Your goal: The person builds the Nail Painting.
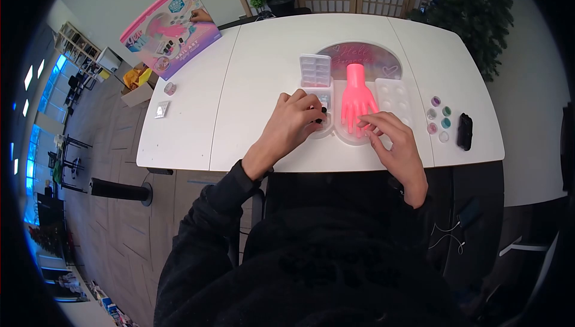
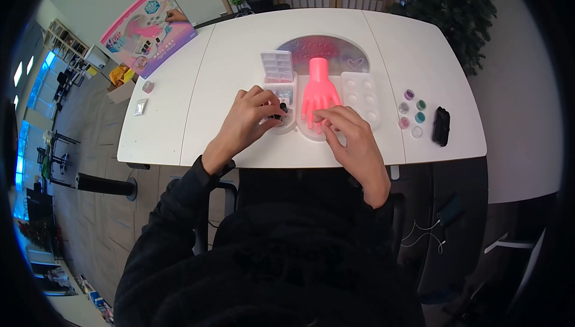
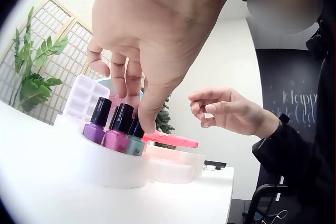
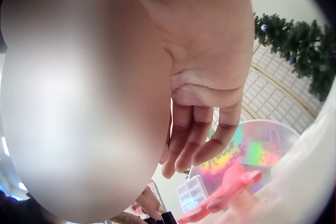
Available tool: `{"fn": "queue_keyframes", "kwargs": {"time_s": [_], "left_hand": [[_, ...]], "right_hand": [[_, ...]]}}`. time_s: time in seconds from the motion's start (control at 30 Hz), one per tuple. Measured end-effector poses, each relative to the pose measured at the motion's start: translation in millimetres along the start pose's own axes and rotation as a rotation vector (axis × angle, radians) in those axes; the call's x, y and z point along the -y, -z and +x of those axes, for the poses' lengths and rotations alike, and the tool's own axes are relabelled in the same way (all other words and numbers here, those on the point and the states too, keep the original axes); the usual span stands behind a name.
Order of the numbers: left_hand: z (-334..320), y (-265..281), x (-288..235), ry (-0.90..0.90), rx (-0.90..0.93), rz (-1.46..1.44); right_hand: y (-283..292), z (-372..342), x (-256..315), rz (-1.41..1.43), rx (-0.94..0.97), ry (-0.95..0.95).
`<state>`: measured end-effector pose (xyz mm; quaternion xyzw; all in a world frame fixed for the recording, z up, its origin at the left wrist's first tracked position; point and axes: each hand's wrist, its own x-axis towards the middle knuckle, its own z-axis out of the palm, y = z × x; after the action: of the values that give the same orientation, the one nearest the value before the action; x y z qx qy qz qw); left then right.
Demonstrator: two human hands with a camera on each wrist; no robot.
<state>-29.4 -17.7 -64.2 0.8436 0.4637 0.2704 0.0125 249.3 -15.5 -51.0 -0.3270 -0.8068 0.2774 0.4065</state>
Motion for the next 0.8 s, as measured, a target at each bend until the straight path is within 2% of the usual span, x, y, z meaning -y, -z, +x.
{"fn": "queue_keyframes", "kwargs": {"time_s": [0.23,0.33,0.4,0.43,0.47,0.53,0.6,0.67,0.7,0.8], "left_hand": [[4.0,11.7,-1.9,0.027,-0.015,-0.076],[13.8,27.3,15.7,-0.011,-0.095,-0.192],[21.9,33.6,30.2,0.029,-0.156,-0.225],[25.8,38.1,35.8,0.120,-0.119,-0.221],[31.1,37.5,43.8,0.117,-0.121,-0.220],[42.0,26.4,69.5,0.318,-0.218,-0.308],[46.4,5.4,99.2,0.347,-0.196,-0.255],[52.2,-12.4,114.9,0.426,-0.097,-0.405],[55.4,-19.8,121.5,0.411,-0.067,-0.424],[60.5,-24.4,119.9,0.458,-0.032,-0.325]], "right_hand": [[2.1,-0.7,-2.8,-0.013,-0.004,-0.014],[4.0,-2.5,-5.3,-0.014,0.001,-0.029],[5.2,-4.1,-8.3,-0.018,-0.006,-0.055],[4.9,-4.7,-9.8,-0.020,-0.008,-0.053],[4.2,-5.4,-11.4,-0.030,-0.030,-0.045],[3.5,-5.5,-13.2,-0.044,-0.056,-0.030],[3.4,-5.9,-13.6,-0.051,-0.043,-0.058],[3.1,-6.6,-12.4,-0.049,-0.040,-0.060],[3.6,-5.8,-12.2,-0.046,-0.034,-0.069],[6.7,-4.0,-11.2,-0.022,-0.032,-0.080]]}}
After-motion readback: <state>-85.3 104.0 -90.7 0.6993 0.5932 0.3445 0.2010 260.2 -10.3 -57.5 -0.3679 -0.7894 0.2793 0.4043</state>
